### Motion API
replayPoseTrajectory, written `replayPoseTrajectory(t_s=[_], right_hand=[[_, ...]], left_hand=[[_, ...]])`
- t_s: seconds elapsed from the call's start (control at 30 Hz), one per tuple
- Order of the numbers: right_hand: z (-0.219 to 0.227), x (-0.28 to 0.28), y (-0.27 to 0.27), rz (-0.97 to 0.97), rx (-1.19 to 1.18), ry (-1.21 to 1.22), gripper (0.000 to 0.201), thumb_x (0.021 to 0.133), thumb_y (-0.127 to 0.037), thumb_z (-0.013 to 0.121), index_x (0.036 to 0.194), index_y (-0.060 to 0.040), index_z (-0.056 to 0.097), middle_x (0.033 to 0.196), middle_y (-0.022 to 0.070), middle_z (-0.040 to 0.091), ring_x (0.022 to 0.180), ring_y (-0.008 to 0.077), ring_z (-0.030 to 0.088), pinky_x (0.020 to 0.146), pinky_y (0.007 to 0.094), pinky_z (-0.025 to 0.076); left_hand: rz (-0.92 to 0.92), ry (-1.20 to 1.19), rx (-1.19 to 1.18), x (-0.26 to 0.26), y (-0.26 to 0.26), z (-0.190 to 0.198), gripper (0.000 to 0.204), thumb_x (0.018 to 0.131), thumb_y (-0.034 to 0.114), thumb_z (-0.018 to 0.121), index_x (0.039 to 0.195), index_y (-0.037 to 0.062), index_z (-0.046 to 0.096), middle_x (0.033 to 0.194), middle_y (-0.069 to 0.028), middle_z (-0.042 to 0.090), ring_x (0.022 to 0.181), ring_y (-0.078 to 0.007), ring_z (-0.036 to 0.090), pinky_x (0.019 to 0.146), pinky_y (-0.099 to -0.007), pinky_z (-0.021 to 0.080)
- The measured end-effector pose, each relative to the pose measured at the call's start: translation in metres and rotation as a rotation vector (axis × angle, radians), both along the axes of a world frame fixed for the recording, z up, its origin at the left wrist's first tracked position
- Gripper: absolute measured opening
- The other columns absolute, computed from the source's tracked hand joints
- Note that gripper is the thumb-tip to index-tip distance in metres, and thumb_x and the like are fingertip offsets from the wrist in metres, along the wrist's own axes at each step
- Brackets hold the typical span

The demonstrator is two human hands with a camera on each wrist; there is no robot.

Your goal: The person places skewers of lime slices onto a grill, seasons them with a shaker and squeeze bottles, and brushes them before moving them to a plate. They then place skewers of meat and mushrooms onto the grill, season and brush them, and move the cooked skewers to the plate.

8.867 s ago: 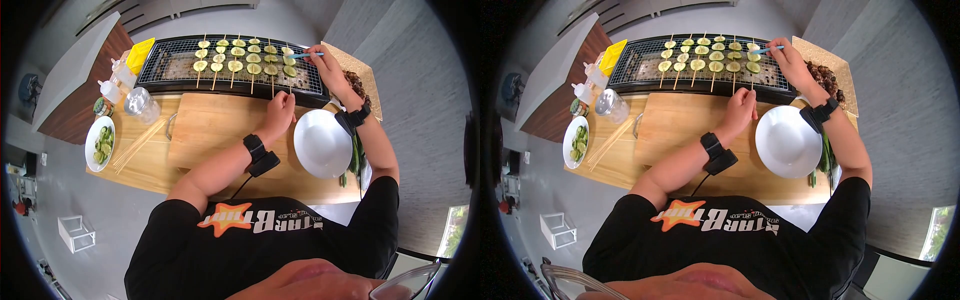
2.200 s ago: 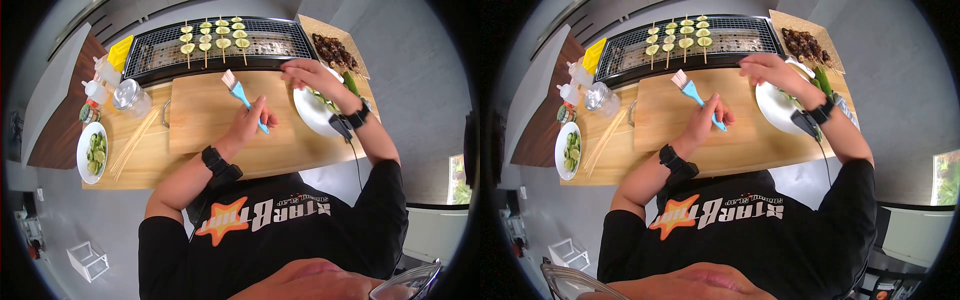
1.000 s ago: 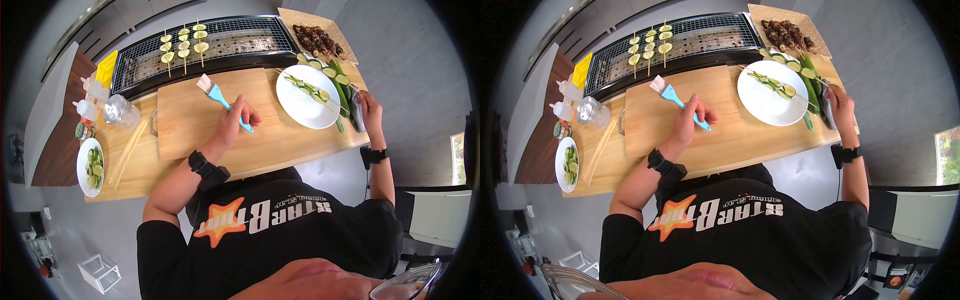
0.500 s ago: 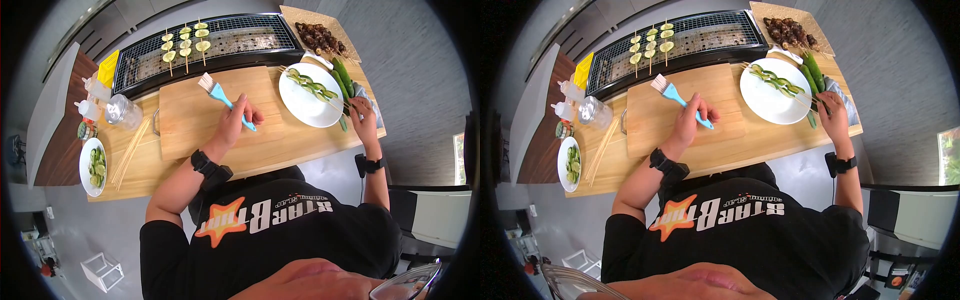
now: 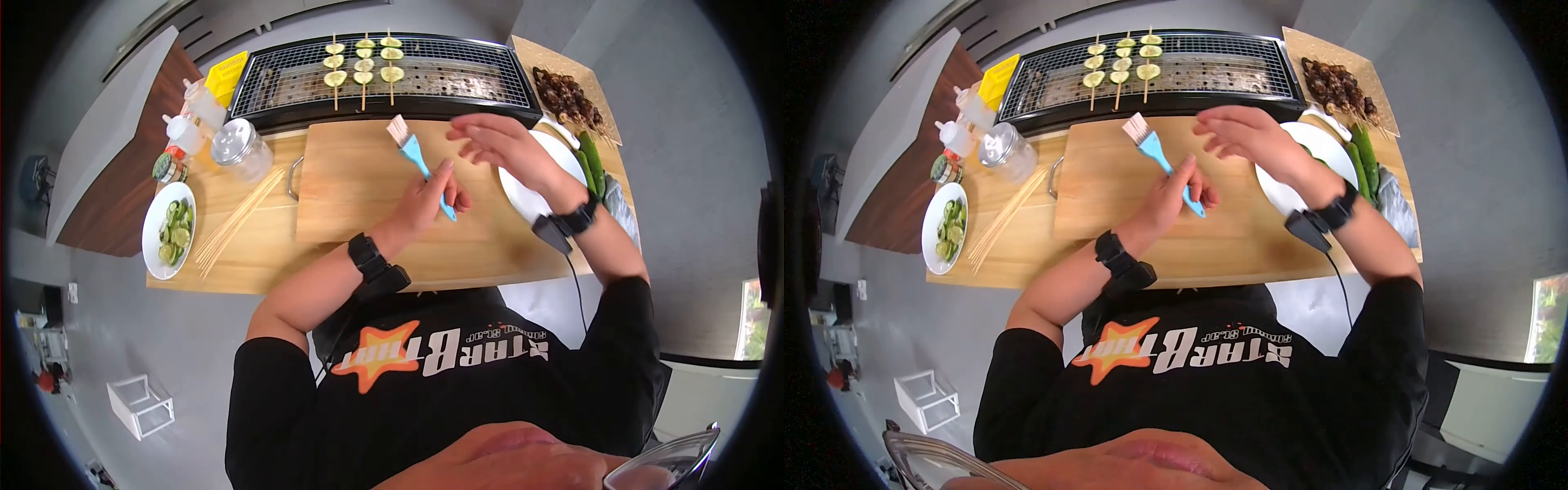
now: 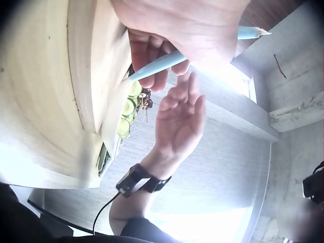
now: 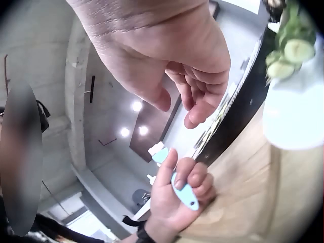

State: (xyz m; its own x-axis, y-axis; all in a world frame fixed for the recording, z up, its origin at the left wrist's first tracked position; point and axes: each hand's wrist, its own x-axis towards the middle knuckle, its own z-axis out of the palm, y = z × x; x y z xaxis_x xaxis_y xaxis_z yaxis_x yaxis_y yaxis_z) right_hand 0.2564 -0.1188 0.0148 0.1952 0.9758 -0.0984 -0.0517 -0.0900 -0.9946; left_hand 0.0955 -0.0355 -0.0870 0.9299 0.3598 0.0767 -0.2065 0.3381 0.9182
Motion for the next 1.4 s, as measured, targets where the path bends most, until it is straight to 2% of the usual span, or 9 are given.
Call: replayPoseTrajectory(t_s=[0.1, 0.2, 0.33, 0.57, 0.8, 0.9, 1.0, 1.2, 1.4], right_hand=[[-0.025, 0.001, 0.062, 0.026, -0.076, 0.187, 0.034, 0.094, -0.022, 0.056, 0.115, 0.0047, 0.055, 0.106, 0.0132, 0.062, 0.089, 0.0178, 0.060, 0.077, 0.0295, 0.050], [-0.036, -0.013, 0.101, 0.014, -0.184, 0.140, 0.031, 0.096, -0.024, 0.053, 0.112, 0.0024, 0.055, 0.106, 0.0103, 0.063, 0.088, 0.0143, 0.060, 0.078, 0.0275, 0.050], [-0.048, -0.023, 0.128, -0.030, -0.175, 0.381, 0.027, 0.096, -0.022, 0.052, 0.105, 0.0032, 0.055, 0.098, 0.0138, 0.063, 0.078, 0.0143, 0.061, 0.069, 0.0264, 0.051], [-0.054, -0.003, 0.123, -0.053, -0.089, 0.276, 0.023, 0.095, -0.023, 0.051, 0.096, -0.0021, 0.060, 0.087, 0.0086, 0.065, 0.073, 0.0124, 0.057, 0.065, 0.0249, 0.049], [-0.011, 0.031, 0.015, -0.068, -0.015, 0.042, 0.023, 0.096, -0.020, 0.045, 0.088, -0.0043, 0.060, 0.075, 0.0031, 0.061, 0.058, 0.0063, 0.047, 0.053, 0.0199, 0.038], [0.010, 0.039, -0.045, -0.243, -0.009, -0.253, 0.025, 0.097, -0.017, 0.043, 0.085, -0.0029, 0.059, 0.070, 0.0016, 0.059, 0.054, 0.0053, 0.043, 0.048, 0.0202, 0.033], [0.004, 0.076, -0.105, -0.345, -0.015, -0.661, 0.021, 0.096, -0.013, 0.048, 0.088, 0.0003, 0.063, 0.070, 0.0011, 0.060, 0.059, 0.0055, 0.048, 0.052, 0.0207, 0.037], [-0.008, 0.096, -0.191, -0.724, -0.038, -1.150, 0.019, 0.094, -0.012, 0.052, 0.096, 0.0037, 0.063, 0.073, 0.0075, 0.063, 0.066, 0.0120, 0.057, 0.061, 0.0257, 0.046], [-0.036, 0.115, -0.227, -0.747, -0.071, -1.261, 0.017, 0.092, -0.012, 0.056, 0.099, 0.0026, 0.063, 0.080, 0.0169, 0.064, 0.068, 0.0265, 0.061, 0.064, 0.0325, 0.048]], left_hand=[[-0.014, -0.009, 0.027, 0.000, 0.001, 0.001, 0.056, 0.101, 0.046, 0.029, 0.066, 0.0059, 0.046, 0.077, -0.0145, 0.062, 0.071, -0.0188, 0.057, 0.068, -0.0307, 0.049], [-0.024, -0.013, 0.057, -0.001, 0.002, 0.000, 0.057, 0.101, 0.048, 0.027, 0.067, 0.0059, 0.045, 0.078, -0.0142, 0.062, 0.072, -0.0188, 0.058, 0.070, -0.0305, 0.049], [-0.009, 0.068, 0.065, -0.003, 0.001, 0.004, 0.059, 0.101, 0.050, 0.026, 0.066, 0.0058, 0.045, 0.079, -0.0142, 0.061, 0.073, -0.0192, 0.059, 0.071, -0.0305, 0.049], [0.006, 0.012, 0.050, -0.001, 0.001, 0.002, 0.059, 0.101, 0.049, 0.028, 0.065, 0.0056, 0.045, 0.075, -0.0144, 0.061, 0.071, -0.0195, 0.059, 0.069, -0.0306, 0.050], [0.029, -0.016, 0.014, 0.002, -0.001, -0.002, 0.056, 0.101, 0.046, 0.031, 0.063, 0.0066, 0.045, 0.072, -0.0144, 0.061, 0.067, -0.0189, 0.058, 0.066, -0.0308, 0.049], [0.027, 0.018, 0.005, 0.002, -0.002, -0.001, 0.055, 0.101, 0.045, 0.031, 0.063, 0.0070, 0.045, 0.073, -0.0144, 0.061, 0.067, -0.0188, 0.058, 0.065, -0.0309, 0.049], [0.027, 0.034, 0.027, 0.003, -0.001, -0.001, 0.055, 0.100, 0.046, 0.030, 0.063, 0.0076, 0.044, 0.073, -0.0144, 0.062, 0.068, -0.0192, 0.058, 0.065, -0.0313, 0.050], [0.044, 0.049, 0.057, 0.003, -0.003, 0.002, 0.056, 0.100, 0.047, 0.030, 0.061, 0.0084, 0.043, 0.073, -0.0153, 0.062, 0.068, -0.0197, 0.059, 0.066, -0.0319, 0.050], [0.055, 0.068, 0.071, 0.002, -0.004, 0.006, 0.057, 0.100, 0.048, 0.031, 0.061, 0.0086, 0.043, 0.074, -0.0166, 0.063, 0.068, -0.0197, 0.059, 0.066, -0.0316, 0.050]])
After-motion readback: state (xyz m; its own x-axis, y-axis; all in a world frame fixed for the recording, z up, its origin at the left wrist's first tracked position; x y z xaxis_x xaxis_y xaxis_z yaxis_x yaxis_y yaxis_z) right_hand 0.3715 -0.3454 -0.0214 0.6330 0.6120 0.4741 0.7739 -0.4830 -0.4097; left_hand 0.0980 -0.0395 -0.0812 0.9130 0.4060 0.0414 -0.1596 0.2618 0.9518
